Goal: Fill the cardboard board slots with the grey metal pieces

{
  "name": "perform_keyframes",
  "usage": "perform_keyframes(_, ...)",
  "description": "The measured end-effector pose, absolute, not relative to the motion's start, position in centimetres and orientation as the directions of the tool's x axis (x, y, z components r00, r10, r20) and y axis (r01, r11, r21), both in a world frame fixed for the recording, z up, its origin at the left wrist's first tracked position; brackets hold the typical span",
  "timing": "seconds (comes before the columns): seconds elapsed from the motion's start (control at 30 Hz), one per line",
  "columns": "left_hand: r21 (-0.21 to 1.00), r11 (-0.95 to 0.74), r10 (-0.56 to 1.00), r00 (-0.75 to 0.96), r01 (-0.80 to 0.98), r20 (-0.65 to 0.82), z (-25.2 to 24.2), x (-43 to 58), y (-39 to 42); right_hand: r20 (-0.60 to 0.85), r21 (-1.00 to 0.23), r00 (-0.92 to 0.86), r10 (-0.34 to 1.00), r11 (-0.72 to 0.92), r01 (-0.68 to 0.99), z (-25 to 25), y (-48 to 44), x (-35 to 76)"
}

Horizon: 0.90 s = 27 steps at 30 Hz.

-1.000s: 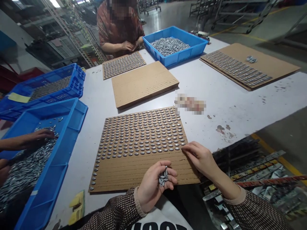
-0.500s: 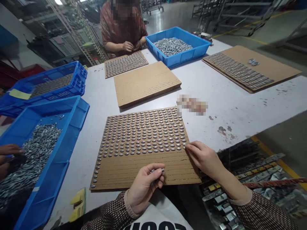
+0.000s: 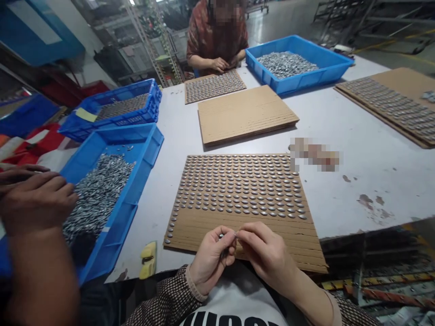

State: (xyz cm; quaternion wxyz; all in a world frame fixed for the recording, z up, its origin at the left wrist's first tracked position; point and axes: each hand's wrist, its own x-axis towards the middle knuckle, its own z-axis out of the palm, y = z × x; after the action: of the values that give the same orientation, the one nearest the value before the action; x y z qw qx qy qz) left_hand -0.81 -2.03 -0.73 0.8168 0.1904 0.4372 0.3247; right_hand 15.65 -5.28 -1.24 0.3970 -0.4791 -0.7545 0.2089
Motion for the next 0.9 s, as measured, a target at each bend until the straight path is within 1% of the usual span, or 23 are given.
perform_keyframes(0.07,0.605,0.689,0.724,0.38,-0.399,-0.575,-0.7,-2.1,-2.2,0.4,-0.7,-0.219,0.89,0.451,0.554,-1.2,-4.7,13.8)
perform_keyframes(0.2,0.614,0.633,0.771,0.309,-0.471,-0.557,-1.0,-4.7,-2.4,0.32,-0.792,-0.121,0.94,0.336,0.511,-1.3,-4.0,10.3)
perform_keyframes(0.33,0.599,0.587,0.798,0.261,-0.545,-0.544,-1.4,-7.1,-2.7,0.294,-0.853,-0.121,0.948,0.317,0.414,-1.4,-3.5,7.0)
perform_keyframes(0.4,0.588,0.569,0.805,0.241,-0.576,-0.543,-1.6,-8.2,-2.8,0.256,-0.882,-0.124,0.959,0.284,0.376,-1.6,-3.2,5.7)
perform_keyframes(0.47,0.577,0.557,0.808,0.229,-0.598,-0.543,-1.7,-9.3,-2.9,0.168,-0.917,-0.148,0.975,0.21,0.34,-1.6,-2.9,4.8)
perform_keyframes(0.6,0.576,0.549,0.807,0.205,-0.606,-0.553,-1.9,-10.9,-2.8,-0.068,-0.971,-0.242,0.968,-0.008,0.239,-1.4,-2.1,3.5)
perform_keyframes(0.67,0.587,0.545,0.809,0.193,-0.598,-0.555,-2.0,-11.4,-2.8,-0.132,-0.971,-0.268,0.954,-0.07,0.229,-1.2,-1.7,2.9)
perform_keyframes(0.73,0.588,0.543,0.809,0.186,-0.6,-0.557,-2.0,-11.9,-2.7,-0.118,-0.966,-0.276,0.954,-0.046,0.253,-1.1,-1.3,2.3)
perform_keyframes(0.9,0.538,0.551,0.784,0.176,-0.638,-0.595,-1.8,-12.7,-2.7,0.066,-0.944,-0.296,0.953,0.156,0.292,-0.9,-0.6,1.1)
